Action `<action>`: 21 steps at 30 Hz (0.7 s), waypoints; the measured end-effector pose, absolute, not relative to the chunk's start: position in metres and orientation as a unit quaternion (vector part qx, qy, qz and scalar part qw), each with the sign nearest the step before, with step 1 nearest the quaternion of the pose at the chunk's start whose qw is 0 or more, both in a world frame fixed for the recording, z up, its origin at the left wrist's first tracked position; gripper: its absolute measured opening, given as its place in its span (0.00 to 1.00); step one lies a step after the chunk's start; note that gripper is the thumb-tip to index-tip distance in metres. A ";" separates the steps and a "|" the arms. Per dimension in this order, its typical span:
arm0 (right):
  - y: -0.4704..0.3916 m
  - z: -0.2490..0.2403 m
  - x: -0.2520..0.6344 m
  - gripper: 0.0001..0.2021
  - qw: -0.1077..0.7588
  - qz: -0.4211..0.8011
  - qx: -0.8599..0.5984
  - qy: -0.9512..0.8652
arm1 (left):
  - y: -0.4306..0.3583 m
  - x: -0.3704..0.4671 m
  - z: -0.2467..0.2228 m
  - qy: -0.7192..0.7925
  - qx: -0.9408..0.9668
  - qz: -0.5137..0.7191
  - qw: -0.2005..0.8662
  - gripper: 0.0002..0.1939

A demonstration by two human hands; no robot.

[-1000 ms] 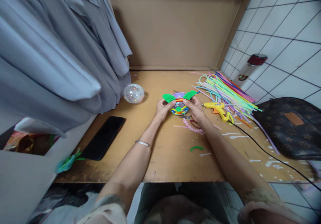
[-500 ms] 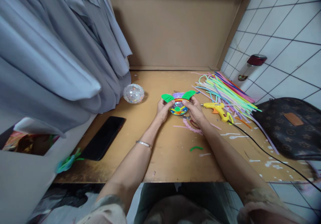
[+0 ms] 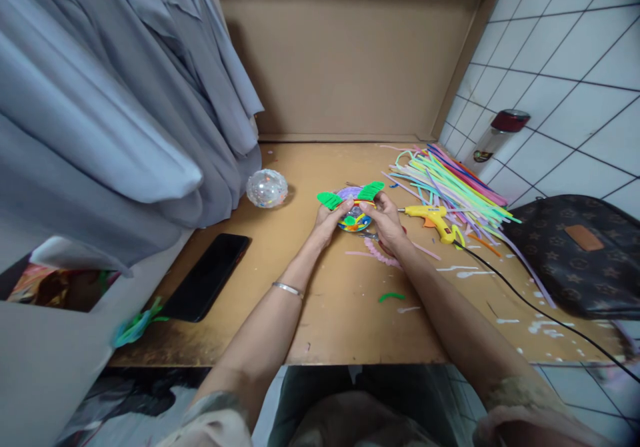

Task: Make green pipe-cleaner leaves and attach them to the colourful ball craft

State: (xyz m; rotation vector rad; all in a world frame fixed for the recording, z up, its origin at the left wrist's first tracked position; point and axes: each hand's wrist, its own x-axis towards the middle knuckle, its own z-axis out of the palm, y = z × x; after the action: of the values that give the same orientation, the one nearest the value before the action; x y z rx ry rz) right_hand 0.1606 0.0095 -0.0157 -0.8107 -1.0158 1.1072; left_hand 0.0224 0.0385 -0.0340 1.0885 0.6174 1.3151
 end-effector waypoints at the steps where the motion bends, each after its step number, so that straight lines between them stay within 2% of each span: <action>1: 0.009 -0.015 0.161 0.25 0.657 0.488 -0.357 -0.451 | 0.039 0.022 -0.034 0.272 0.471 0.574 0.612 0.30; 9: 0.013 -0.009 0.169 0.20 0.679 0.471 -0.358 -0.435 | 0.038 0.022 -0.034 0.319 0.455 0.591 0.585 0.31; 15: 0.017 -0.008 0.178 0.19 0.658 0.494 -0.360 -0.440 | 0.040 0.022 -0.035 0.324 0.443 0.594 0.589 0.32; 21: 0.022 -0.011 0.184 0.13 0.641 0.437 -0.382 -0.502 | 0.040 0.022 -0.035 0.319 0.433 0.594 0.598 0.33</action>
State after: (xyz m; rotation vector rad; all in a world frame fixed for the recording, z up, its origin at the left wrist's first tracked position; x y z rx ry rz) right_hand 0.1839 0.0216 -0.0107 -0.8710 -1.1456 0.9957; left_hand 0.0219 0.0398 -0.0347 1.0054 0.7396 1.3782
